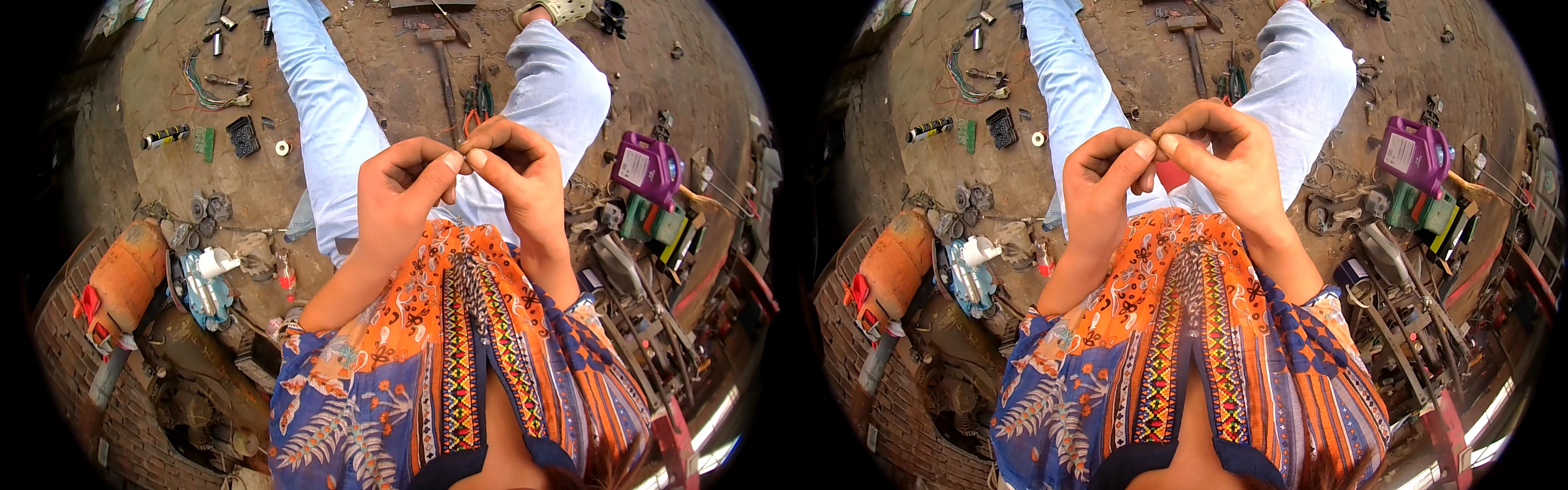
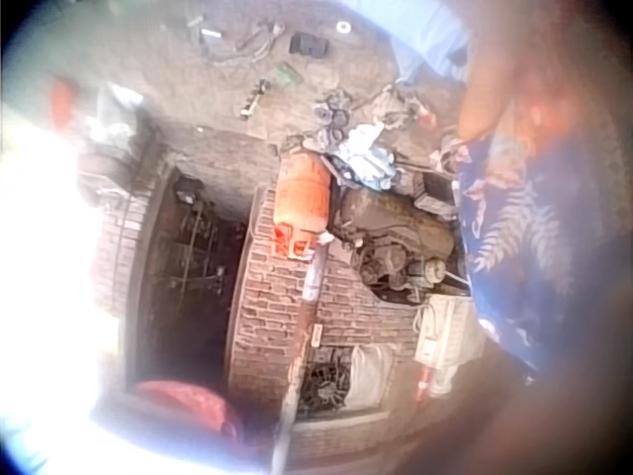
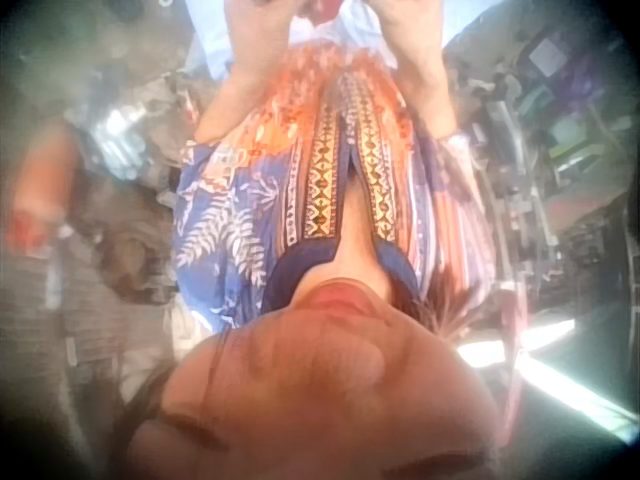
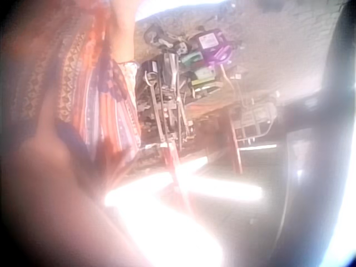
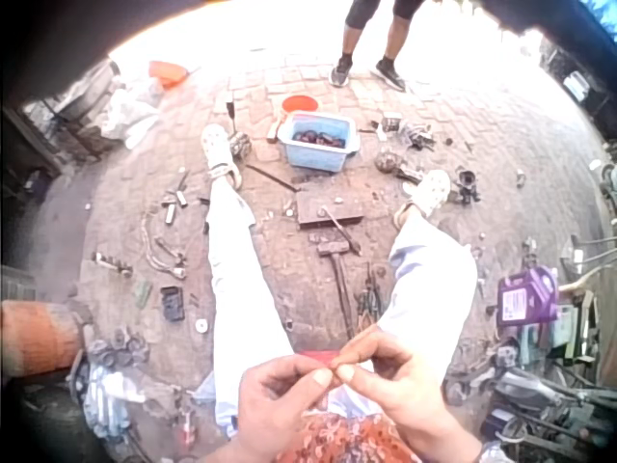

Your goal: The person sits on the ground and uses pliers to strip and twist small wires. They repeatedly pick up wire pieces, strip insulation, and twist the strands together by hand.

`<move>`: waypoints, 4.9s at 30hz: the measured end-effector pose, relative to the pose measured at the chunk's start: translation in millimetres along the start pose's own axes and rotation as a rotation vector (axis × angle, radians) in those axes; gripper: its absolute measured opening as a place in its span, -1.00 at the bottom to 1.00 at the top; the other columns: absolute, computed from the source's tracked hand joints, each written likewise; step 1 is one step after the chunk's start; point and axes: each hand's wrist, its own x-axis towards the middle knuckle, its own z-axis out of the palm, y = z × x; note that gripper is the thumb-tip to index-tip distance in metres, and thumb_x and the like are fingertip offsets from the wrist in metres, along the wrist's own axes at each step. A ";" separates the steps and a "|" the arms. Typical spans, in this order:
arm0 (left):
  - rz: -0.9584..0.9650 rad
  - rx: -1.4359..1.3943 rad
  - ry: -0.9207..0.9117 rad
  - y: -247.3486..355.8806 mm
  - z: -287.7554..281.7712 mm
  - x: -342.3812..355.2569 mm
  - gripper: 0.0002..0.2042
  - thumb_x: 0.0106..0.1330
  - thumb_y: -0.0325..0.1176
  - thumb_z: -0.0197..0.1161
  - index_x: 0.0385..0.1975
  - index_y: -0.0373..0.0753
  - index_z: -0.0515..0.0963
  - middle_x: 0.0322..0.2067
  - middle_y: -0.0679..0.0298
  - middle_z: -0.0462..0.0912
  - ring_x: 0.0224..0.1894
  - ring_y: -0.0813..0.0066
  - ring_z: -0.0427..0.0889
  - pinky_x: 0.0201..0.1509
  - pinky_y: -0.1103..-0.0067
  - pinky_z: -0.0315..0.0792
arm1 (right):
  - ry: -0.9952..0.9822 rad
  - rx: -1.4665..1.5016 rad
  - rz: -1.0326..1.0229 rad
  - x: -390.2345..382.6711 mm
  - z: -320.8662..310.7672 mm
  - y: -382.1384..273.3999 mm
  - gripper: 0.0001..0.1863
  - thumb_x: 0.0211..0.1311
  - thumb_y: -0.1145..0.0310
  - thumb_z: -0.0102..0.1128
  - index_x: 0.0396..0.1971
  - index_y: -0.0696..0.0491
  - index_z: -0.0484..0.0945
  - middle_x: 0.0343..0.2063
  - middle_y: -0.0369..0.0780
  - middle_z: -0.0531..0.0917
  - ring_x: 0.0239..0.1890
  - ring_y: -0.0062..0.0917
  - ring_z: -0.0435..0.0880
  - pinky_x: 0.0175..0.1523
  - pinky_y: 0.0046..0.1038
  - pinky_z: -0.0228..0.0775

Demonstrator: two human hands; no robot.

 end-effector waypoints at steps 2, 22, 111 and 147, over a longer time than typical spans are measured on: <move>-0.041 -0.037 -0.021 0.3 -2.6 1.5 -0.88 0.23 -0.42 0.19 -0.46 -0.35 0.57 -0.60 0.38 0.55 -0.58 0.73 0.41 -0.50 0.76 0.25 | 0.005 -0.023 -0.003 -0.3 0.7 -0.5 -0.89 0.09 0.51 0.22 -0.38 0.22 0.57 -0.44 -0.25 0.61 -0.37 -0.66 0.54 -0.20 -0.59 0.36; -0.233 -0.220 -0.109 -6.8 -7.9 5.4 -0.81 0.29 -0.36 0.11 -0.42 -0.36 0.56 -0.64 0.36 0.48 -0.61 0.71 0.35 -0.55 0.75 0.17 | 0.024 -0.036 -0.033 1.7 0.3 3.6 -0.92 0.13 0.50 0.18 -0.41 0.21 0.54 -0.51 -0.29 0.60 -0.43 -0.70 0.52 -0.28 -0.64 0.35; -0.550 1.115 1.001 -283.2 -160.2 238.2 -0.84 0.19 -0.38 0.20 -0.36 -0.36 0.55 -0.17 -0.02 0.48 -0.17 0.02 0.55 -0.14 0.27 0.45 | 0.416 0.023 0.241 97.5 -18.3 28.0 -0.85 0.20 0.47 0.17 -0.31 0.16 0.40 -0.44 -0.24 0.59 -0.53 -0.75 0.45 -0.48 -0.75 0.25; -0.038 -0.351 0.101 -23.9 -11.5 79.6 -0.89 0.20 -0.43 0.28 -0.31 -0.24 0.55 -0.44 0.35 0.57 -0.56 0.70 0.33 -0.48 0.75 0.22 | 0.075 -0.209 0.006 57.8 -14.1 14.9 -0.87 0.11 0.44 0.25 -0.42 0.17 0.52 -0.59 -0.42 0.52 -0.53 -0.84 0.41 -0.46 -0.74 0.22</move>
